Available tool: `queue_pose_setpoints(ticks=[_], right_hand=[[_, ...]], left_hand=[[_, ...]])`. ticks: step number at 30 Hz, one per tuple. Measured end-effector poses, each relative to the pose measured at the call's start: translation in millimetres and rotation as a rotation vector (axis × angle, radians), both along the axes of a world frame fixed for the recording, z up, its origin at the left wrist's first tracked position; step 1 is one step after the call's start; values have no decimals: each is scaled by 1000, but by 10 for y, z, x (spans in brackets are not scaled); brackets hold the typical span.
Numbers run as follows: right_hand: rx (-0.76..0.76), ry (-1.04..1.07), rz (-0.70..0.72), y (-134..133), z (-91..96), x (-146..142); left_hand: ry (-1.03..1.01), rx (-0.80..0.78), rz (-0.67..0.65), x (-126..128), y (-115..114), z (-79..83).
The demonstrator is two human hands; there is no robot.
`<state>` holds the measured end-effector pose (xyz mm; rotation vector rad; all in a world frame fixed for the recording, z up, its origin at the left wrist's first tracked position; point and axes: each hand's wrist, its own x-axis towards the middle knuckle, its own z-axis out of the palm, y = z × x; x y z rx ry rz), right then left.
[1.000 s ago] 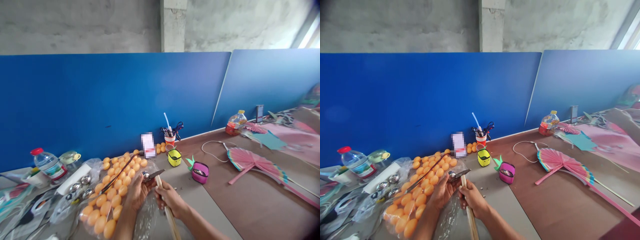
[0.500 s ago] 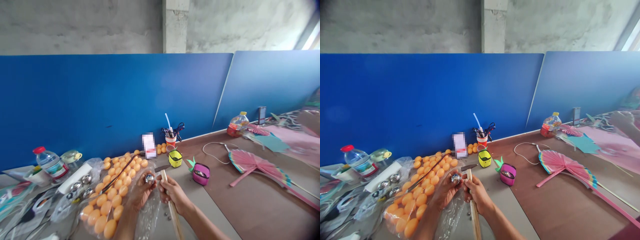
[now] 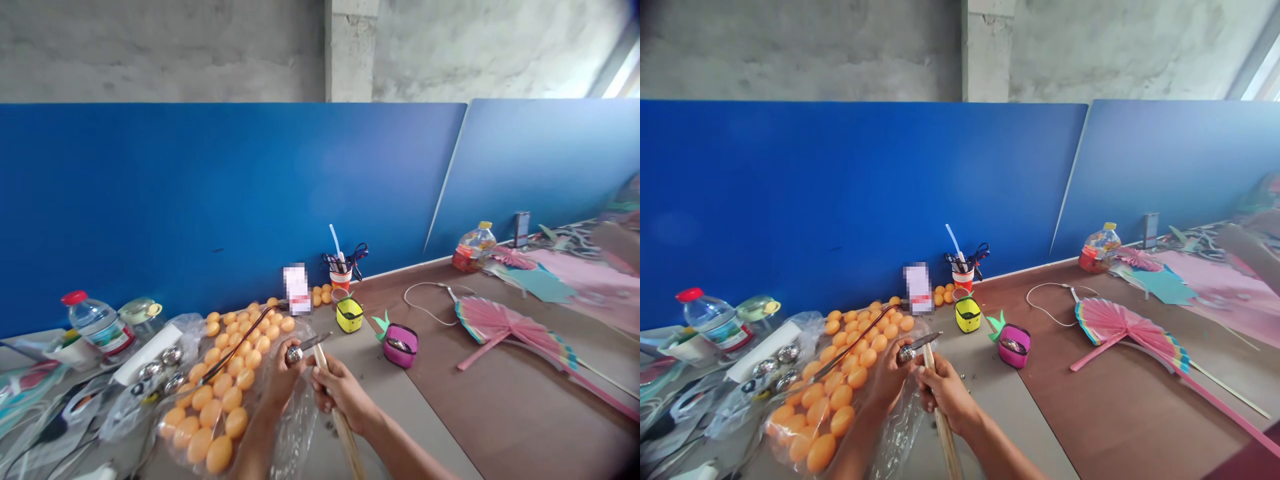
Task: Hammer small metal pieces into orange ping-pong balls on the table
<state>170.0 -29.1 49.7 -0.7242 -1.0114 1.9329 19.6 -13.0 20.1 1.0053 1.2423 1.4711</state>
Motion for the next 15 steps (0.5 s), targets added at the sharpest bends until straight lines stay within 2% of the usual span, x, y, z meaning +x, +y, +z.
queue_pose_setpoints(ticks=[3,6,10,15], right_hand=[[-14,11,6,8,-3,-3],[-39,15,25,16,7,-2],[-43,27,-3,-5,12,-21],[-57,-42,53,-17,-6,-28]], left_hand=[[130,6,97,41,-8,44],[159,-16,137,69,-4,53],[172,0,144,79,8,3],[206,-6,107,70,22,-34]])
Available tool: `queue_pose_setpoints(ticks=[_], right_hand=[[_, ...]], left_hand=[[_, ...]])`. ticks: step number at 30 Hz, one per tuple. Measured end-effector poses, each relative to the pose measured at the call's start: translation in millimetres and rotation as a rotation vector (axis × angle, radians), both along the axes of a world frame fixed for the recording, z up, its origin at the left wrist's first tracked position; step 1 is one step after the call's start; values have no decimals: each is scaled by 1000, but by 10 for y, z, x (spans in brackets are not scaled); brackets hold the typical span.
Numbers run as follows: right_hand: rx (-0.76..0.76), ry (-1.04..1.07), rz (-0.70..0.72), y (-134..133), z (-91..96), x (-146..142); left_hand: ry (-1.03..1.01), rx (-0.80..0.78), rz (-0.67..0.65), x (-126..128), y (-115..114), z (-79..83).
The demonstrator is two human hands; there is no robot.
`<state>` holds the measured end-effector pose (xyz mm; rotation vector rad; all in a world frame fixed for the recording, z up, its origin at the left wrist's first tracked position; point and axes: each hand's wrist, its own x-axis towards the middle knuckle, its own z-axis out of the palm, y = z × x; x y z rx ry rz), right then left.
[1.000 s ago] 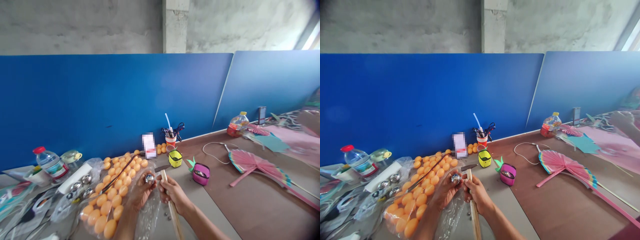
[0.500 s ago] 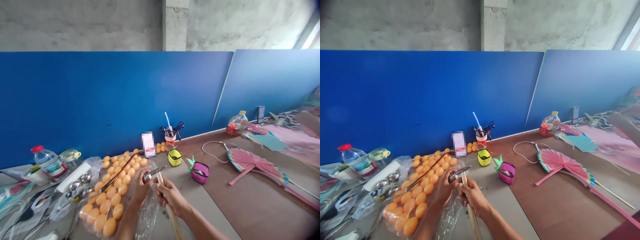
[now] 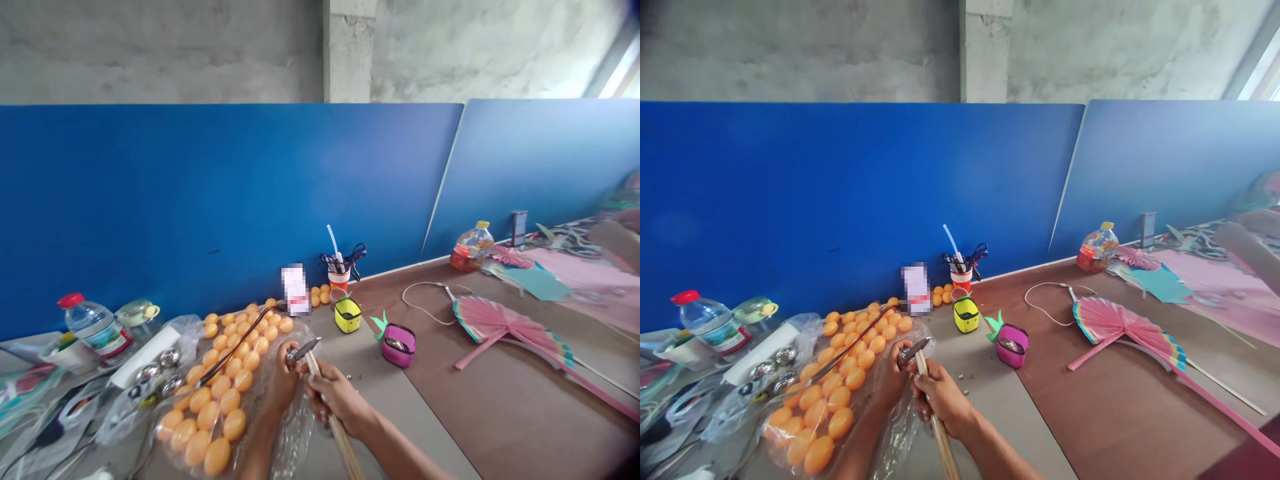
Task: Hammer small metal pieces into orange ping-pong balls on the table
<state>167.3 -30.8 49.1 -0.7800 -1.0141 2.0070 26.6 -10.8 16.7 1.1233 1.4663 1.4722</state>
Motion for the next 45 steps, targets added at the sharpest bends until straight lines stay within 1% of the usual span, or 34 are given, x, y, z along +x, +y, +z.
queue_pose_setpoints(ticks=[4,9,11,13,16,18,22,24,27,31,34,36,38,41,45], right_hand=[[18,83,-69,20,-30,4],[-33,-7,-15,5,-73,-24],[0,35,-49,-1,-63,-18],[34,65,-82,-3,-45,-6],[8,11,-49,-1,-28,3],[-13,-1,-30,2,-23,3],[19,75,-101,7,-24,2],[14,39,-86,12,-44,-3],[-13,-19,-35,19,-79,-11],[25,68,-89,18,-79,-10],[-1,6,-68,21,-89,-25],[-44,-20,-44,34,-99,-28],[-67,28,-54,53,-92,-12],[-72,127,-72,75,-51,35],[-99,171,-48,81,-21,59]], left_hand=[[76,32,42,-10,1,-2],[24,0,5,-17,-15,38],[8,5,18,-10,-22,45],[-1,19,3,1,-25,38],[-4,21,-38,7,-23,16],[14,1,-39,2,-19,6],[67,2,-3,-2,-18,10],[61,12,-17,1,-18,17],[59,-16,-47,-2,-12,16],[138,-7,-3,-11,-4,12],[135,-24,-44,-15,-13,37],[102,-16,-53,-18,-18,54],[32,-1,-30,-24,-17,58],[-185,-19,-27,-39,-5,42],[-489,-24,-45,-73,7,24]])
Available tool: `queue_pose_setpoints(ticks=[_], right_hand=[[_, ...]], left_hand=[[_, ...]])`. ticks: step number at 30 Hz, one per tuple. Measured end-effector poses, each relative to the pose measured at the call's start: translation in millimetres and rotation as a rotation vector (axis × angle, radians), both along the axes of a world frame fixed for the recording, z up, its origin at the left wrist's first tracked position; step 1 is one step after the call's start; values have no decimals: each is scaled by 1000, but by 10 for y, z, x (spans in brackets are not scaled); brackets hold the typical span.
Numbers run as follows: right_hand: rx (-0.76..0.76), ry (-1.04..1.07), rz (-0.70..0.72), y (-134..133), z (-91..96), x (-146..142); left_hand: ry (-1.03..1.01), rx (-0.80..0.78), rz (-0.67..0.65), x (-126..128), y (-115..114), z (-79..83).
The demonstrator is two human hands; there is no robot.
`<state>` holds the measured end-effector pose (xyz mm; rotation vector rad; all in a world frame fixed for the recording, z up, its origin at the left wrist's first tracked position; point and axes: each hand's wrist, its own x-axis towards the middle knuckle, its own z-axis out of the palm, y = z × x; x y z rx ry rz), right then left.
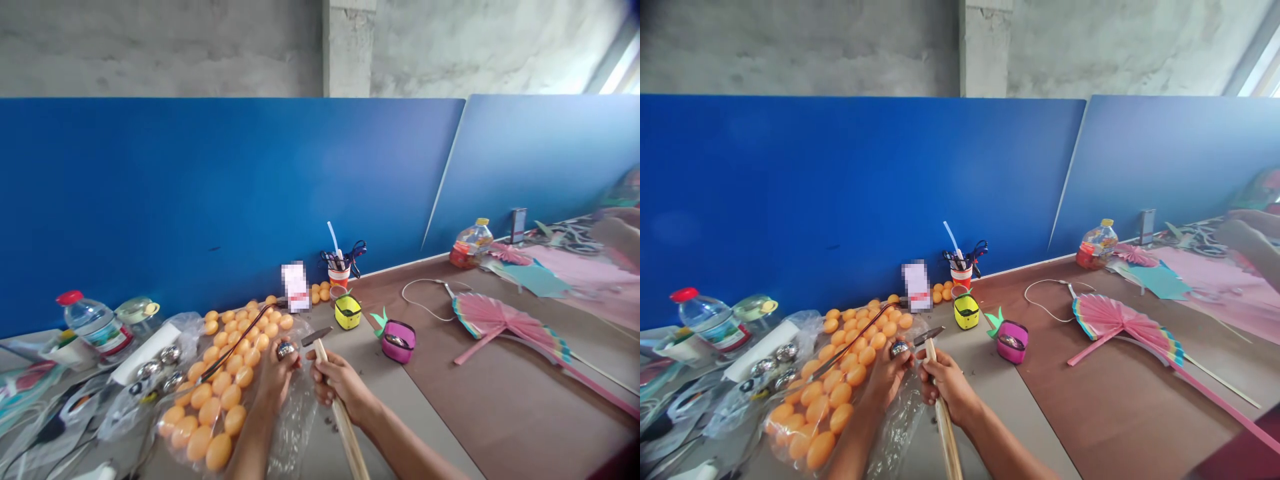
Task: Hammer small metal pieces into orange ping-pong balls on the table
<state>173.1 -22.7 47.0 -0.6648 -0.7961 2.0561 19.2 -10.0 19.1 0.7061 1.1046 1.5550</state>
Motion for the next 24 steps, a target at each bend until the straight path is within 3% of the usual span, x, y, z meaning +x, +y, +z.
queue_pose_setpoints(ticks=[5,12,24], right_hand=[[3,18,-3,-8,-27,-32],[-13,-1,9,-17,-56,-57],[-18,-6,-7,-29,13,-46]], left_hand=[[-172,-50,13,-37,3,0],[-246,6,-45,-77,9,1],[-343,-56,-107,-103,-14,75]])
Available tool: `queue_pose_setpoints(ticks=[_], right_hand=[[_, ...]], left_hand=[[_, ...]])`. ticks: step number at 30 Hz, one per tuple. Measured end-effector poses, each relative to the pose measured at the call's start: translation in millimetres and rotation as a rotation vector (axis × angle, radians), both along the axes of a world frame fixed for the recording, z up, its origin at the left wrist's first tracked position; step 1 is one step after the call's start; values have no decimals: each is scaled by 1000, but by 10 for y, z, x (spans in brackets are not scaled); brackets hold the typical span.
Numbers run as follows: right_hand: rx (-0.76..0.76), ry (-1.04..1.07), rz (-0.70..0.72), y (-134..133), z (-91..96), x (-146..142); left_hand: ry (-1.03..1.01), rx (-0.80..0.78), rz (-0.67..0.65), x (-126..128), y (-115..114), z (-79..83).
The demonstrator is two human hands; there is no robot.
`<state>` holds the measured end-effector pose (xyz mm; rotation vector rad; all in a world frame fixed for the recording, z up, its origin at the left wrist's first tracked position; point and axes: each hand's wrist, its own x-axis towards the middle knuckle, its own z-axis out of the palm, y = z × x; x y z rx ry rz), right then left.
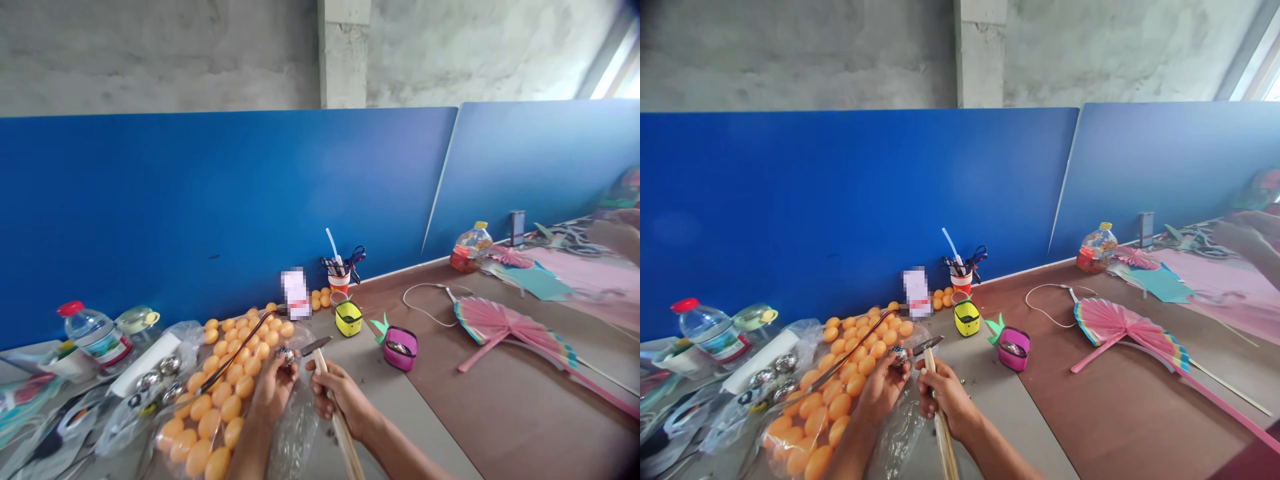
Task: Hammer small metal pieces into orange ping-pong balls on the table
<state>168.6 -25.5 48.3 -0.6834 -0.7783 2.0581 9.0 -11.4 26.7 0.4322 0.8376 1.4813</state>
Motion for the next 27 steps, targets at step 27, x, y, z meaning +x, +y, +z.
queue_pose_setpoints(ticks=[27], right_hand=[[53,-12,-30,-8,-38,-14]], left_hand=[[86,4,1,52,3,-65]])
